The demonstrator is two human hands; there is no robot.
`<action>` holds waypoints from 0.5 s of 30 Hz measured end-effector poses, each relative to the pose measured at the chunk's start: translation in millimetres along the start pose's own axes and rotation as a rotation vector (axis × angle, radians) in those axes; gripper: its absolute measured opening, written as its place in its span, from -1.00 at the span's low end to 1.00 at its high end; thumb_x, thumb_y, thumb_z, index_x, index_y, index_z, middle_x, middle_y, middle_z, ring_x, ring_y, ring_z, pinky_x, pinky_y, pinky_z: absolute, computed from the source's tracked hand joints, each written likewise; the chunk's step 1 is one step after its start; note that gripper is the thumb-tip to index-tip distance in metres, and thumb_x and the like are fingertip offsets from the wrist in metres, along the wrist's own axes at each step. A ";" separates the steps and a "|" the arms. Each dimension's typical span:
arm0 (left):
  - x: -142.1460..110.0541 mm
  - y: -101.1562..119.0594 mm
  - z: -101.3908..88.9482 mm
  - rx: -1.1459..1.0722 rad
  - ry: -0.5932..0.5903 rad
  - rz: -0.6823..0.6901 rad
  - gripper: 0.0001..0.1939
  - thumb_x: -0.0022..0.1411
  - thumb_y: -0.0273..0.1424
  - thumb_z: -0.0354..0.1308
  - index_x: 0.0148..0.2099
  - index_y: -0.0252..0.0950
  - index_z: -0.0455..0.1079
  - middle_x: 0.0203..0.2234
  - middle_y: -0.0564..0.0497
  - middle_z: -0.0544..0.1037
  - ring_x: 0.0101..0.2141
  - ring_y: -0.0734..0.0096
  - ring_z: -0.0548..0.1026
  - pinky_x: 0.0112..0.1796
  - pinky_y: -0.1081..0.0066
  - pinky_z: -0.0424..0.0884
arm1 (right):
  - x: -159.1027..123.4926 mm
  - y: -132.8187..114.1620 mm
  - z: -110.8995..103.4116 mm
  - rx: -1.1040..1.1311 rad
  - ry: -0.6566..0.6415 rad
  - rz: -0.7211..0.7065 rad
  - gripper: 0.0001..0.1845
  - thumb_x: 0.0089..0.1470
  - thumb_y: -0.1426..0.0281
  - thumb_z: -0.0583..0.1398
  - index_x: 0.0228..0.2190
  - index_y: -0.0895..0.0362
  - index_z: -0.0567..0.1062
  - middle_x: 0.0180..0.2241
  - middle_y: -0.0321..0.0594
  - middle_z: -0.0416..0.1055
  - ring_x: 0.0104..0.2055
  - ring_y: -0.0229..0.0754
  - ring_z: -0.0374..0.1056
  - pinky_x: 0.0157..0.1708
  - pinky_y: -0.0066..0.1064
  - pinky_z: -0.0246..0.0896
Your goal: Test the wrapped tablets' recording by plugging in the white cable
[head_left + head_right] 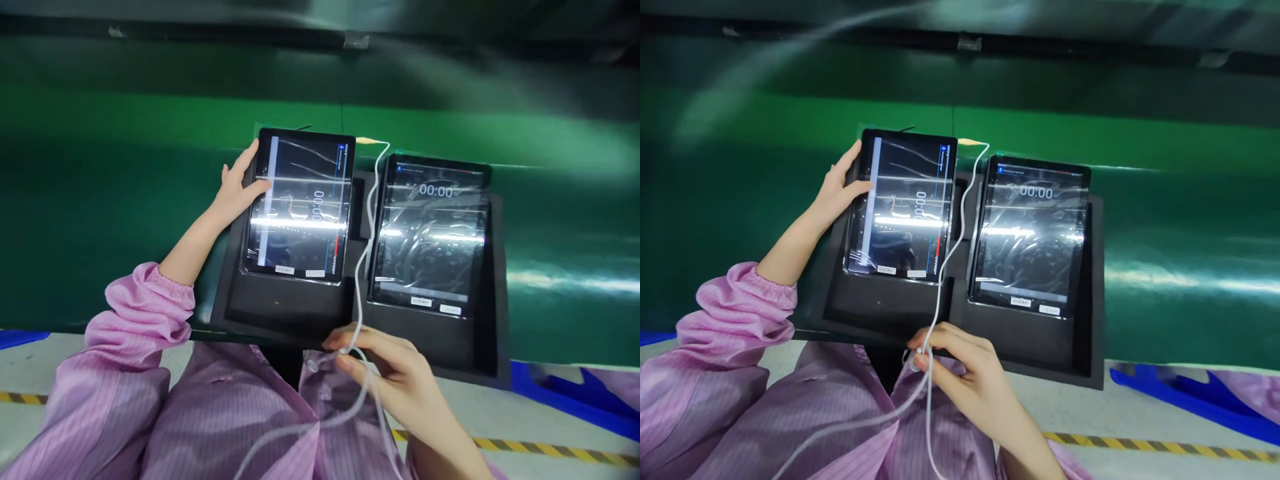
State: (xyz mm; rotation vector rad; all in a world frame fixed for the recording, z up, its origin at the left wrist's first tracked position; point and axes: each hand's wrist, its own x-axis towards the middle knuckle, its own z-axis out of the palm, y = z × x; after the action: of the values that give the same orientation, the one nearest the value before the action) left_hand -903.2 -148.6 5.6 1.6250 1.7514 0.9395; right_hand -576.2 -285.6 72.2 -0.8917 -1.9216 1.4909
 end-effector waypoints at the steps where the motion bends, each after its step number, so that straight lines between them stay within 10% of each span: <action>1: -2.2 2.8 -1.5 -0.027 -0.017 -0.015 -0.20 0.24 -0.23 0.21 0.46 0.05 0.02 0.46 0.10 0.09 0.45 0.02 -0.01 0.37 -0.21 -0.46 | 3.1 -2.6 -0.2 0.114 0.000 -0.009 -0.95 0.29 0.25 0.29 -0.21 -0.11 0.59 -0.36 -0.32 0.60 -0.41 -0.14 0.50 -0.43 -0.36 0.39; 9: -9.6 6.9 -8.3 -0.034 -0.091 -0.016 -0.13 0.26 -0.11 0.21 0.50 0.04 -0.09 0.48 0.07 0.00 0.47 -0.02 -0.12 0.36 -0.20 -0.50 | 35.5 -1.1 13.4 0.697 -0.003 -0.238 -0.74 0.16 0.06 0.37 -0.11 -0.25 0.60 -0.76 -0.48 0.35 -0.64 -0.14 0.39 -0.44 -0.28 0.35; 15: -9.2 0.3 -13.5 -0.054 -0.157 0.019 -0.02 0.19 0.05 0.26 0.51 0.12 -0.15 0.50 0.13 -0.09 0.47 -0.08 -0.22 0.34 -0.15 -0.61 | 41.4 2.9 5.9 0.945 -0.218 -0.289 -0.86 0.40 0.32 0.20 -0.23 -0.03 0.57 -0.63 -0.44 0.45 -0.67 -0.36 0.39 -0.38 -0.53 0.37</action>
State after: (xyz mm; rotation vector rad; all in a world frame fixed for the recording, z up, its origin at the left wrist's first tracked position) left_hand -912.9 -159.3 13.3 1.6373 1.5942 0.8367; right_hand -606.3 -256.6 68.9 -0.0249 -1.1382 2.0448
